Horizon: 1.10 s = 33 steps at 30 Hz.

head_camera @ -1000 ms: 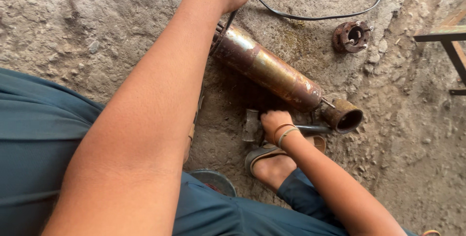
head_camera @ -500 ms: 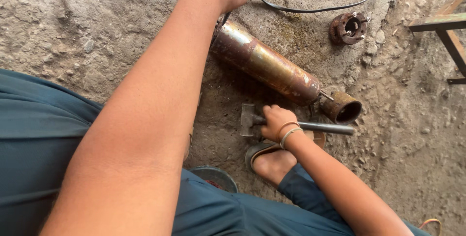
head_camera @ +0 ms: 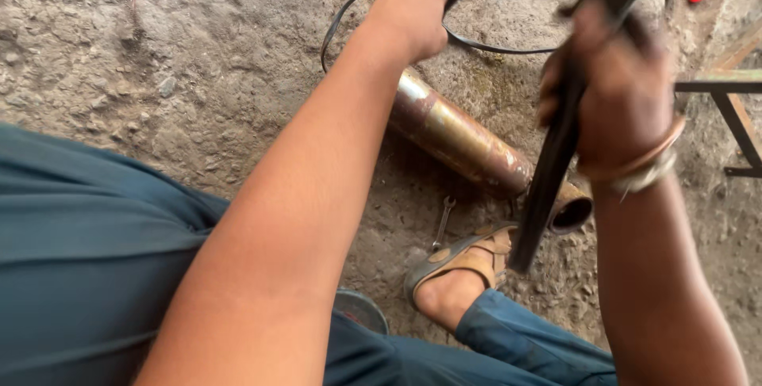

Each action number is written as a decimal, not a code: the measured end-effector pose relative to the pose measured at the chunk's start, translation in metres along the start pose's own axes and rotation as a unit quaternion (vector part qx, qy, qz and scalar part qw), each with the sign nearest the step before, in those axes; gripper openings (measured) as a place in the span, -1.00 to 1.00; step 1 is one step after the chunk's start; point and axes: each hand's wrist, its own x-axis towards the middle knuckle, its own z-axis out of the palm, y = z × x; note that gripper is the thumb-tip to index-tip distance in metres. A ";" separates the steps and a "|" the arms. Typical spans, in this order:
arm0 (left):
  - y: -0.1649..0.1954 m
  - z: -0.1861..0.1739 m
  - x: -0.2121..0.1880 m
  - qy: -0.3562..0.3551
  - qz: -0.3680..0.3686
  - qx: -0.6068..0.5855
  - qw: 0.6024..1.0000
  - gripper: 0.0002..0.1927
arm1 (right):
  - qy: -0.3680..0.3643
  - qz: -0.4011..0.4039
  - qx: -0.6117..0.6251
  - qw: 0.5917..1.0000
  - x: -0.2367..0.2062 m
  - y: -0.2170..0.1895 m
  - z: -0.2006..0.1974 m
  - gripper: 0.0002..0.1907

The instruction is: The person sits on the ground and uses a hammer and a metal punch to drive a shaft out of a rusty cylindrical motor or pump housing, repositioning the housing and punch repeatedly between strikes, then pulls the end components off the shaft by hand and sets the parts on the ground.

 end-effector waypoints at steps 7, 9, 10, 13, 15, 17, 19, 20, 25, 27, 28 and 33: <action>-0.011 0.005 0.002 -0.004 0.024 -0.032 0.999 -0.73 | -0.070 0.051 -0.148 0.985 0.048 -0.043 0.041 -0.82; -0.014 0.006 0.001 0.030 0.040 -0.049 0.998 -0.73 | -0.027 0.045 -0.180 0.982 0.049 -0.044 0.039 -0.80; -0.015 0.006 0.001 0.046 0.045 -0.058 0.996 -0.73 | -0.012 0.037 -0.142 0.989 0.049 -0.043 0.037 -0.81; -0.014 0.006 0.001 0.061 0.087 -0.038 0.994 -0.72 | -0.015 0.043 -0.108 0.993 0.049 -0.039 0.031 -0.82; -0.012 0.006 0.000 -0.001 0.037 -0.027 0.999 -0.73 | -0.091 0.111 -0.195 0.970 0.049 -0.039 0.030 -0.82; -0.009 0.006 -0.001 -0.004 0.046 -0.022 0.999 -0.72 | -0.056 0.076 -0.183 0.979 0.045 -0.044 0.031 -0.83; -0.007 0.005 -0.003 0.054 0.098 -0.024 0.993 -0.68 | -0.038 0.039 -0.162 0.985 0.038 -0.050 0.035 -0.83; -0.005 0.005 -0.004 0.029 0.071 -0.027 0.997 -0.68 | -0.027 0.015 -0.144 0.989 0.035 -0.053 0.038 -0.83; 0.004 0.001 -0.004 -0.093 -0.013 -0.005 0.996 -0.67 | -0.059 0.111 -0.223 0.967 0.039 -0.067 0.046 -0.84; 0.006 0.000 -0.003 -0.050 0.022 0.001 0.998 -0.67 | -0.040 0.104 -0.244 0.963 0.044 -0.069 0.038 -0.83; 0.006 -0.001 -0.002 -0.029 0.036 0.002 0.999 -0.67 | -0.025 0.062 -0.214 0.974 0.046 -0.068 0.032 -0.82; 0.003 0.003 -0.002 -0.036 0.032 -0.004 0.999 -0.67 | 0.013 0.044 -0.112 0.993 0.064 -0.046 0.008 -0.85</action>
